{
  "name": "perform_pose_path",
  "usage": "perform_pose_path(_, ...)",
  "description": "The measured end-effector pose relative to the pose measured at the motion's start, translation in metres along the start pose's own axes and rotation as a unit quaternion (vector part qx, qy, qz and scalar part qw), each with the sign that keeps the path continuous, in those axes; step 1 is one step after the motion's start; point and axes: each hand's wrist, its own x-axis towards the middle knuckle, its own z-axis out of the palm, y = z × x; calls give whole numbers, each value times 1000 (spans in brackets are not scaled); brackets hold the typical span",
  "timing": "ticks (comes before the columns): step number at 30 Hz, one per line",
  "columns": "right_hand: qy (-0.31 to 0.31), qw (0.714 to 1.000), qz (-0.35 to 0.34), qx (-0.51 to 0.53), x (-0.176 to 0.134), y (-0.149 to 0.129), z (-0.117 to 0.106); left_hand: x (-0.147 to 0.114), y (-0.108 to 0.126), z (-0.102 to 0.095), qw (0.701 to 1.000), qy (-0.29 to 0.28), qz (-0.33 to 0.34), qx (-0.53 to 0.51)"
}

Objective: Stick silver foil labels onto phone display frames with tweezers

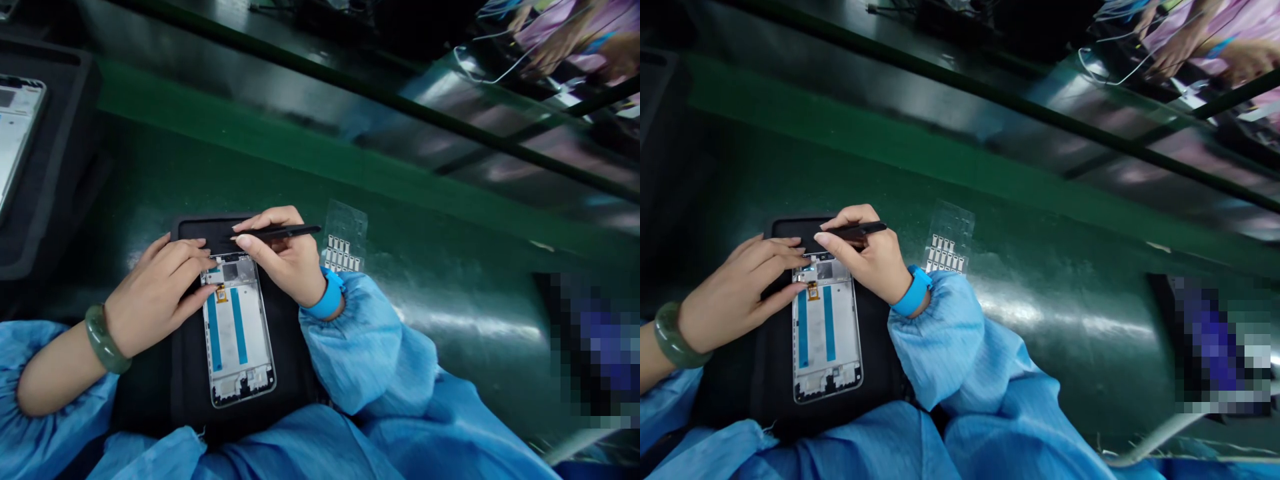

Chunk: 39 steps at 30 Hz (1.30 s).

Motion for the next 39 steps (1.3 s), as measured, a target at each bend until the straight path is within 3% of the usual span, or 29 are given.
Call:
perform_pose_path(7,-65,995,51,60,-1,-1,-1,0,2,-3,1000,-7,-14,-9)
perform_pose_path(23,-84,990,-68,-95,0,-10,2,-1,1,-4,1000,-5,-9,-6)
perform_pose_path(32,-167,945,-88,-268,6,-35,9,2,4,-3,1000,2,-17,-20)
perform_pose_path(36,-103,960,-89,-243,2,-25,8,2,4,-3,1000,-6,-16,-23)
perform_pose_path(39,-47,984,-60,-159,-5,-13,3,2,5,-2,1000,-3,-12,-14)
